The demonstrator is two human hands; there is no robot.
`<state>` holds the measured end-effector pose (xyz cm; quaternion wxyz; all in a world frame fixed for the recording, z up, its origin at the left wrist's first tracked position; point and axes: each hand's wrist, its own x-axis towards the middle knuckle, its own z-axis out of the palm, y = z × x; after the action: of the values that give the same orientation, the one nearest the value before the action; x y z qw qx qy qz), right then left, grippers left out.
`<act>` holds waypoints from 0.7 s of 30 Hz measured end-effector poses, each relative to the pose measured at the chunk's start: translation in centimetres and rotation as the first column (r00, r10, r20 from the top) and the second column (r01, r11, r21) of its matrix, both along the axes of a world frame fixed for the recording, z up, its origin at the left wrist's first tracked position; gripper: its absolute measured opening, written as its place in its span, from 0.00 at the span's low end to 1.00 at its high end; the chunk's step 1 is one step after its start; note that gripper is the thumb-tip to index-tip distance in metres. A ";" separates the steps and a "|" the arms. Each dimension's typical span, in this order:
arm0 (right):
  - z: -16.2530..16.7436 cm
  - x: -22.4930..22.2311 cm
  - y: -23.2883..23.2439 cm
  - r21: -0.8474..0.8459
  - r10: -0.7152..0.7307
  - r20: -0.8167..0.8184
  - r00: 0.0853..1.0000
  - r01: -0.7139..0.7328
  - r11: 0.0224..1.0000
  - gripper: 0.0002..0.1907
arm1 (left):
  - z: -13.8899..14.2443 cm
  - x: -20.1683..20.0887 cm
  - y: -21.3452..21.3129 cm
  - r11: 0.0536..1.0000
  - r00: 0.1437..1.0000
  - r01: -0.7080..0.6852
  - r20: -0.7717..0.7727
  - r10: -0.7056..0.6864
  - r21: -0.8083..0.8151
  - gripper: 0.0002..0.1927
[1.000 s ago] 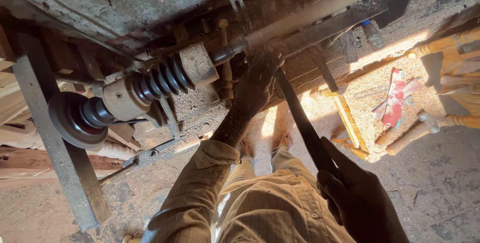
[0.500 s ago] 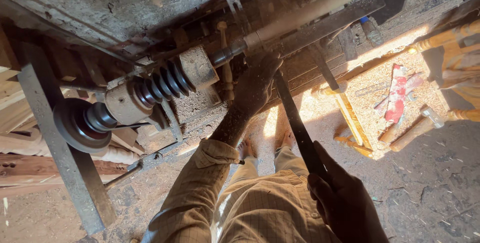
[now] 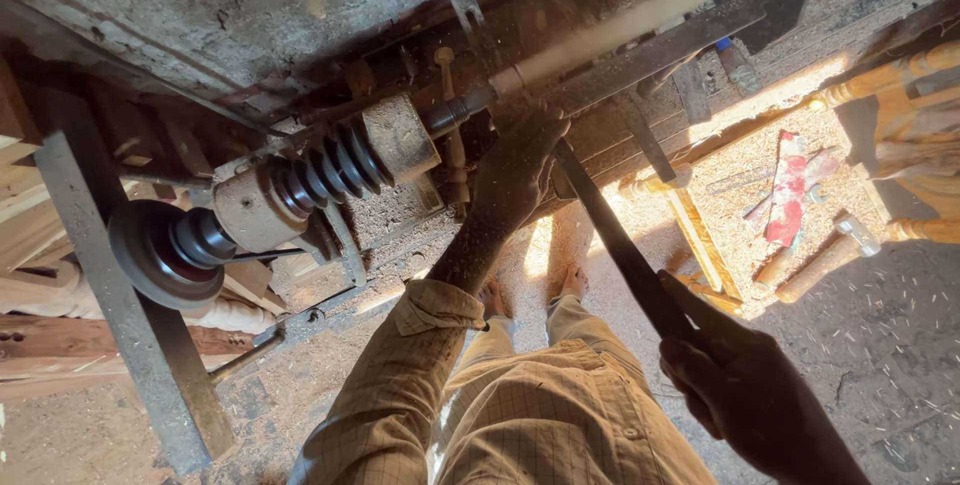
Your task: The person uses a chisel to shape a rotating wooden spindle on a lathe, creating decorative beads and grooves. The person holds the chisel with both hands and guides it along the spinning wood, removing shavings to refine the shape.
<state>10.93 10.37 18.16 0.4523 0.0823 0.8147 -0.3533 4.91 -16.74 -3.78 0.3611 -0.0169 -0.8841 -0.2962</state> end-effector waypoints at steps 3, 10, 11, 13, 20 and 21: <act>-1.1 -1.3 1.7 -0.025 0.011 0.021 1.000 -0.010 1.000 0.39 | 0.6 0.1 0.2 0.998 0.998 0.022 0.065 -0.026 0.063 0.16; -1.7 -1.6 1.3 -0.098 0.051 -0.137 0.989 -0.064 0.993 0.36 | 0.5 -0.4 -0.2 0.997 1.000 -0.002 0.025 0.000 0.079 0.16; -1.7 -0.8 0.8 -0.067 -0.027 -0.081 0.996 0.022 0.998 0.36 | 0.4 -0.4 -0.3 0.998 0.999 0.002 0.039 -0.004 0.063 0.16; -1.7 0.7 -0.3 -0.003 -0.049 -0.087 0.995 0.049 0.999 0.36 | 0.1 -0.3 -0.5 1.000 0.998 0.007 0.066 -0.009 0.029 0.17; -3.6 1.1 0.8 0.017 0.184 -0.181 0.966 -0.184 0.983 0.37 | -0.1 0.0 -0.8 0.999 0.993 0.006 0.121 -0.011 0.042 0.15; -3.7 0.2 2.0 0.018 0.282 -0.233 0.931 -0.285 0.958 0.39 | 0.0 -0.2 -0.6 0.996 0.992 0.008 0.121 -0.018 0.088 0.15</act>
<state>11.09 12.32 14.51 0.4007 -0.0817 0.8625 -0.2982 4.73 -17.29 -3.82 0.3049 0.0112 -0.8906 -0.3373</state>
